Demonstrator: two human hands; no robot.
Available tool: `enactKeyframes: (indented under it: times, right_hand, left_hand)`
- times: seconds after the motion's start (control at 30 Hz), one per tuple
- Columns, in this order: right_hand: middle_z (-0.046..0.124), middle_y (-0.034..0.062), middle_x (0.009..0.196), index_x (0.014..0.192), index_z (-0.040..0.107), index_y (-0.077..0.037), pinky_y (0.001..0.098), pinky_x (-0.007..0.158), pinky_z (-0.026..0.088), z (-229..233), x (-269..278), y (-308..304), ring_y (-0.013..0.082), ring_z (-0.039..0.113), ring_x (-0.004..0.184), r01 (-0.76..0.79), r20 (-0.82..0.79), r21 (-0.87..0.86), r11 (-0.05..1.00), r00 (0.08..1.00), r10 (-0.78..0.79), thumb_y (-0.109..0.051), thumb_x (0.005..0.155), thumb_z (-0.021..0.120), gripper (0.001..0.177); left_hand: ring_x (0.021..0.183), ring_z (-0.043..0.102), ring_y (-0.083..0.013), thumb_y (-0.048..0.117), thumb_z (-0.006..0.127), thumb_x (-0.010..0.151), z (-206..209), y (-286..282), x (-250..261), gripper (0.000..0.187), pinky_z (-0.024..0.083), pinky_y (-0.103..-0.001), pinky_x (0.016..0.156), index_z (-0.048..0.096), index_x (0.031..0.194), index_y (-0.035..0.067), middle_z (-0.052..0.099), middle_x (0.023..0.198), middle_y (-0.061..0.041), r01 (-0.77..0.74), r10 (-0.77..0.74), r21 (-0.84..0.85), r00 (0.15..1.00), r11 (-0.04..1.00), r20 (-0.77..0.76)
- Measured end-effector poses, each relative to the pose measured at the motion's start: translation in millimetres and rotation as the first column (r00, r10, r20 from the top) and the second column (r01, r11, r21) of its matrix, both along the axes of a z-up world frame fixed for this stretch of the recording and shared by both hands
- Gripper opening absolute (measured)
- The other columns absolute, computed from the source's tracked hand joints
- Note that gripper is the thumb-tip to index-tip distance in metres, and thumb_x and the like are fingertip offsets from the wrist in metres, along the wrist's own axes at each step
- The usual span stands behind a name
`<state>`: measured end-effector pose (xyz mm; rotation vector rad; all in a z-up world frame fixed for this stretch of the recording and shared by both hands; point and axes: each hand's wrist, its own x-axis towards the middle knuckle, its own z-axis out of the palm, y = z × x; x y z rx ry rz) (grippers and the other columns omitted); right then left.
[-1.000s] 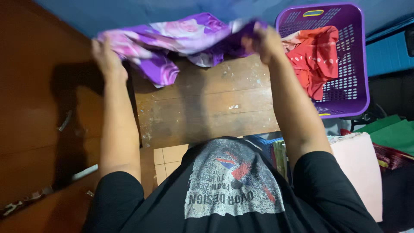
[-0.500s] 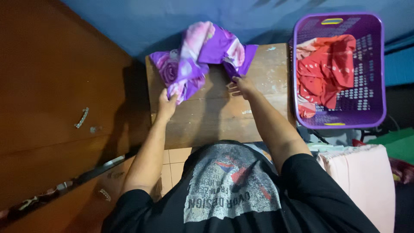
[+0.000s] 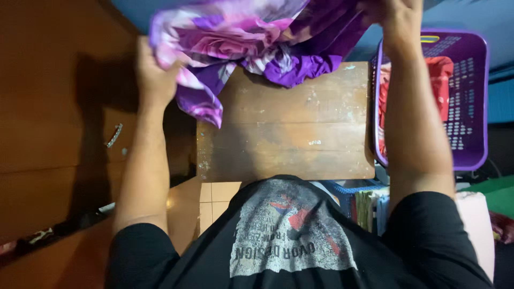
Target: The person folds a light-colored bedsheet and a purple floral bedsheet on a wooden table. They smooth and align the fabric, fold it into neat rectangles, and place the finished items aside.
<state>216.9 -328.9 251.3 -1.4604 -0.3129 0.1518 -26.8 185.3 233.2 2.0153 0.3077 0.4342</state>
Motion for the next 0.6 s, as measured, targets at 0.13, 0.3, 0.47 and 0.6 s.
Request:
enactKeyframes:
  times: [0.13, 0.3, 0.47, 0.6]
  right_hand:
    - [0.072, 0.0128, 0.095, 0.117, 0.067, -0.001, 0.0363, 0.06, 0.057, -1.4, -18.5, -20.0, 0.0226, 0.07, 0.071, -0.158, -0.227, -0.613, 0.774, 0.974, 0.018, -0.02, 0.107, 0.061, 0.022]
    - [0.072, 0.0176, 0.098, 0.117, 0.064, 0.005, 0.0396, 0.052, 0.057, -117.7, -65.8, -26.8, 0.0296, 0.075, 0.072, -0.236, -0.353, -0.534, 0.812, 0.935, 0.039, -0.017, 0.105, 0.051, 0.028]
    - [0.07, 0.0169, 0.097, 0.12, 0.055, -0.003, 0.0393, 0.061, 0.056, -174.0, -46.2, -86.6, 0.0294, 0.074, 0.083, -0.074, -0.279, -0.281, 0.957, 0.96, -0.007, -0.022, 0.107, 0.054, 0.023]
    - [0.065, 0.0139, 0.095, 0.114, 0.055, -0.002, 0.0367, 0.063, 0.051, -99.7, -14.8, -204.1, 0.0247, 0.067, 0.083, 0.277, -0.046, -0.201, 0.94, 0.956, -0.291, -0.017, 0.106, 0.054, 0.017]
  left_hand:
    - [0.098, 0.072, -0.0309, 0.021, 0.08, 0.085, -25.2, -24.0, -9.4, 0.04, 0.054, -0.043, 0.088, 0.067, 0.118, 0.002, 0.073, 0.108, -0.02, 0.353, -0.266, 0.107, 0.844, 0.93, -0.466]
    - [0.098, 0.068, -0.0393, 0.022, 0.08, 0.089, -84.3, -50.3, -13.7, 0.033, 0.053, -0.047, 0.083, 0.067, 0.108, -0.001, 0.071, 0.103, -0.026, 0.222, -0.071, 0.294, 0.891, 0.93, -0.449]
    - [0.094, 0.067, -0.0298, -0.01, 0.065, 0.092, -62.0, -10.9, -21.1, 0.02, 0.054, -0.041, 0.086, 0.065, 0.104, 0.006, 0.068, 0.098, -0.014, -0.011, 0.002, 0.364, 1.0, 0.931, 0.027]
    - [0.104, 0.069, -0.0208, -0.019, 0.054, 0.095, 28.6, 38.1, -39.4, 0.031, 0.061, -0.033, 0.094, 0.061, 0.117, 0.003, 0.067, 0.109, -0.005, -0.26, 0.122, 0.32, 0.911, 0.911, 0.393]
